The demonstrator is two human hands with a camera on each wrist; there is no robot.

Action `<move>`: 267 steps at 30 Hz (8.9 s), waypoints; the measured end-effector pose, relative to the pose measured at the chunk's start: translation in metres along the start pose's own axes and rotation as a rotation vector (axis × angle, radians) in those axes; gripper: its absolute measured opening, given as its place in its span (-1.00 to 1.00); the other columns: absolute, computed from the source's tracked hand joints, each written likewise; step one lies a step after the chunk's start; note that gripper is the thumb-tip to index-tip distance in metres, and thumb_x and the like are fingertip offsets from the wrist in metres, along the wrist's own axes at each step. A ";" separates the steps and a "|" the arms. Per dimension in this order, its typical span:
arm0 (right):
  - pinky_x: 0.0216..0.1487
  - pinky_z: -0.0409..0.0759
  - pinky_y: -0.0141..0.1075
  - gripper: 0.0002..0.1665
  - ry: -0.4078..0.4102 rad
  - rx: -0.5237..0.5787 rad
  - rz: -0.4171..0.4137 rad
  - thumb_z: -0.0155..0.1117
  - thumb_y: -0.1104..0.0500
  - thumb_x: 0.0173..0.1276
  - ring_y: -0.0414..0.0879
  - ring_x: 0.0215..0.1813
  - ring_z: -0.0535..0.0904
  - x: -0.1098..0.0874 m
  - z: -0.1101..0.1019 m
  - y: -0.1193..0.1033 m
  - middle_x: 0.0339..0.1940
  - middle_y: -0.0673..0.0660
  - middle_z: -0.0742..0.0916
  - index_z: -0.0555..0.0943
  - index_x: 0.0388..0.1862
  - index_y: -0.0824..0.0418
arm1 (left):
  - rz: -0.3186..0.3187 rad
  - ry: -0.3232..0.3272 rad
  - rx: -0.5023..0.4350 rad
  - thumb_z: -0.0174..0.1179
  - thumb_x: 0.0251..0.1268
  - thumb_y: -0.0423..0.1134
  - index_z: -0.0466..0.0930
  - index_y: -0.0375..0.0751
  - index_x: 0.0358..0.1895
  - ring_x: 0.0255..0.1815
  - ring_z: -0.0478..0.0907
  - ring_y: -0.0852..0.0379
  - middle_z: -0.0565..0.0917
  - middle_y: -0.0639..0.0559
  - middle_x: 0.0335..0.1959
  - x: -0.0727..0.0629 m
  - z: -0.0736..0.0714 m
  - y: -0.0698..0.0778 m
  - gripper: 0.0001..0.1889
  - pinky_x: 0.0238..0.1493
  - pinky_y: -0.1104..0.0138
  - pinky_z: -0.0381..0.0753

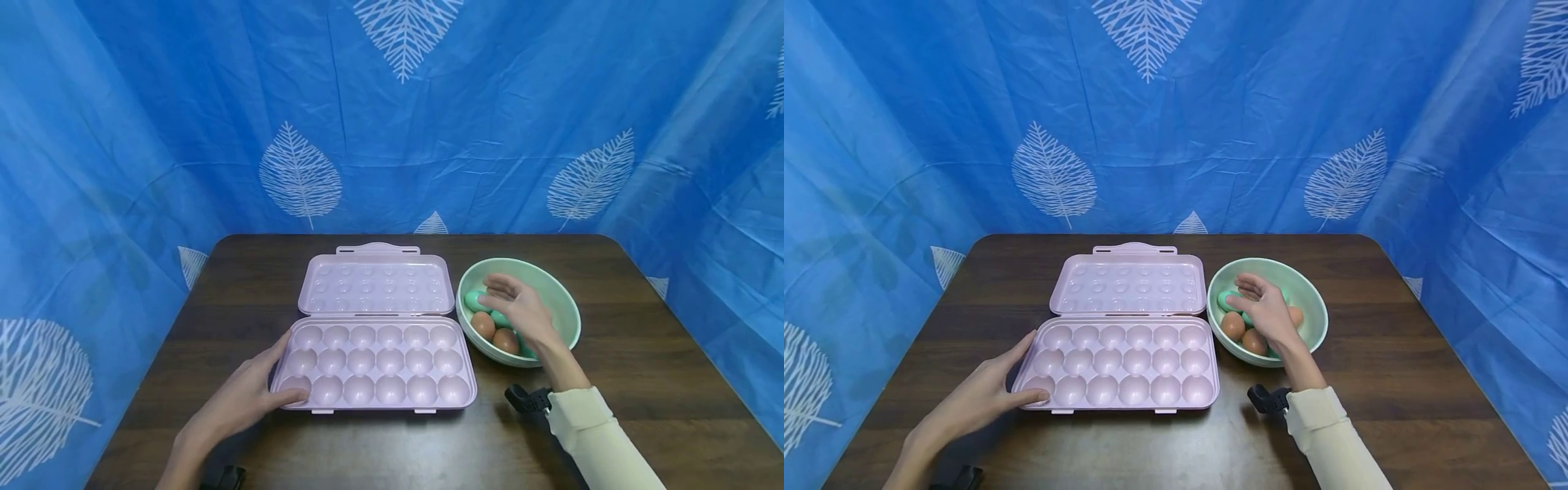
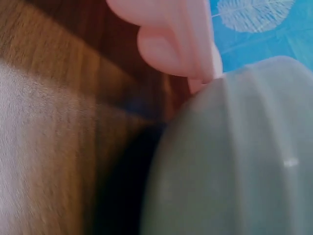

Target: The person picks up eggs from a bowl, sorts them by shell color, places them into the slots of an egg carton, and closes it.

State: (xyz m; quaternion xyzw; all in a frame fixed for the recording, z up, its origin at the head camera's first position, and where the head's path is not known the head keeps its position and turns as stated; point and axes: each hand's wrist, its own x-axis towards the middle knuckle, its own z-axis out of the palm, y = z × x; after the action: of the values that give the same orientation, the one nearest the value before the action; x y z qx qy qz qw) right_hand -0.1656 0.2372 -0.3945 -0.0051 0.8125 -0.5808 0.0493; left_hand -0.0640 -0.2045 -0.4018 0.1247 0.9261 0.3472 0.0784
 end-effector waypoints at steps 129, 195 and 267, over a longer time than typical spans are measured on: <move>-0.13 0.51 -0.43 -0.68 -0.403 -0.398 -0.370 0.55 0.30 0.04 -0.18 -0.25 0.56 0.019 0.264 -0.070 -0.28 0.04 0.72 0.63 -0.22 0.20 | 0.009 -0.057 0.082 0.53 -0.10 0.16 -0.10 -0.44 0.54 0.33 0.37 -0.27 0.29 -0.37 0.43 -0.006 0.013 -0.004 0.28 0.28 -0.17 0.34; 0.24 0.43 0.17 -0.47 -0.031 -0.446 -0.247 0.34 0.27 0.34 0.31 0.22 0.51 -0.008 -0.015 -0.001 0.15 0.42 0.62 0.49 0.24 0.47 | 0.024 -0.034 0.146 0.54 -0.12 0.17 0.01 -0.63 0.45 0.34 0.34 -0.34 0.27 -0.49 0.40 -0.008 0.015 0.000 0.26 0.29 -0.15 0.33; -0.01 0.59 -0.45 -0.40 0.250 -0.161 -0.404 0.40 0.32 0.26 0.14 0.08 0.61 -0.022 0.022 -0.042 0.14 0.28 0.61 0.48 0.27 0.41 | -0.104 -0.101 0.107 0.55 -0.15 0.19 -0.05 -0.49 0.52 0.40 0.26 -0.33 0.22 -0.41 0.46 -0.002 0.015 0.004 0.30 0.32 -0.16 0.27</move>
State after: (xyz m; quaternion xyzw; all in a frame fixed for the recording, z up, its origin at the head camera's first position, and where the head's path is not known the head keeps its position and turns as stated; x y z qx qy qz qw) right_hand -0.1439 0.2048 -0.3605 -0.0995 0.8384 -0.5084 -0.1692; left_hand -0.0580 -0.1927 -0.4107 0.0977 0.9434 0.2862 0.1360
